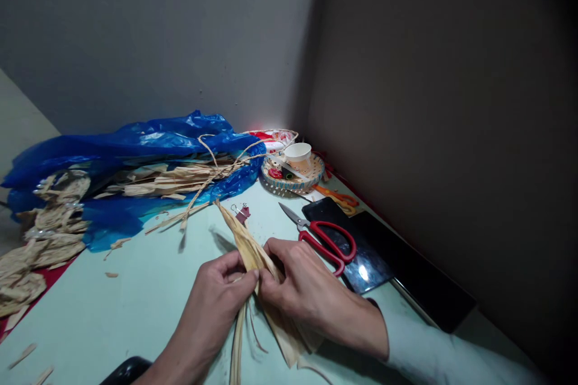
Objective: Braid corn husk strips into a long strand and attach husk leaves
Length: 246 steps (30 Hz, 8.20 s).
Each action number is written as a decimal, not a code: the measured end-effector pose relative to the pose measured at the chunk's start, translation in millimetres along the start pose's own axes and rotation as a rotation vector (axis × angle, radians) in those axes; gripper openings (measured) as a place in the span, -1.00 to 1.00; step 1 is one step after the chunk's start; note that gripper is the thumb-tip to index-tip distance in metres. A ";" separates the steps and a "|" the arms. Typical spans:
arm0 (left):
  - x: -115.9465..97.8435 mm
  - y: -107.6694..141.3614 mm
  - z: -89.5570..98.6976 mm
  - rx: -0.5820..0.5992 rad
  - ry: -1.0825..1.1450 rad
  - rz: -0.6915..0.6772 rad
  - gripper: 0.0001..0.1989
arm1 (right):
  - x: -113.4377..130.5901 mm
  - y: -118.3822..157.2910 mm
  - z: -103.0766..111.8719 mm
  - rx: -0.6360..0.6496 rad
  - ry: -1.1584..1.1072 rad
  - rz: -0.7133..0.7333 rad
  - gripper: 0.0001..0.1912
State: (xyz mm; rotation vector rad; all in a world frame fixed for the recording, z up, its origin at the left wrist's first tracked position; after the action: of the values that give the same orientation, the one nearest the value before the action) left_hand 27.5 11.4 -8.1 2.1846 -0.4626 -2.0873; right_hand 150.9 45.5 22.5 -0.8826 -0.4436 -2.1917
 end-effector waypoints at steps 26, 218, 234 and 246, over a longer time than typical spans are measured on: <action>-8.4 2.3 3.4 -0.088 -0.029 -0.086 -0.79 | 5.3 32.8 119.6 -0.302 0.616 -0.137 -0.81; 0.4 6.4 -10.2 0.238 0.170 0.105 -0.81 | -5.0 -13.9 -22.3 0.205 -1.072 0.006 -0.86; 8.4 11.4 -6.2 -0.039 -0.119 0.142 -0.67 | 17.5 13.2 -3.8 0.118 0.315 -0.072 -0.75; 7.9 16.5 -5.4 0.002 0.115 0.110 -0.66 | 41.7 15.6 -27.5 0.304 0.597 0.072 -0.78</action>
State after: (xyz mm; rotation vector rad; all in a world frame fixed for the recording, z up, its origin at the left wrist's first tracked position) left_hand 30.4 -7.2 -10.9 2.2110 -0.5599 -1.8955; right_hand 128.6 -0.6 33.2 -0.0644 -0.4203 -2.1167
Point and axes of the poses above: each hand's wrist, its own y-axis away from the middle knuckle, its own z-axis out of the back of the hand, x = y × z, the point moved 6 cm from there along -y, towards the middle knuckle, and after that the axes turned 15 degrees about x, right-handed, at the moved point
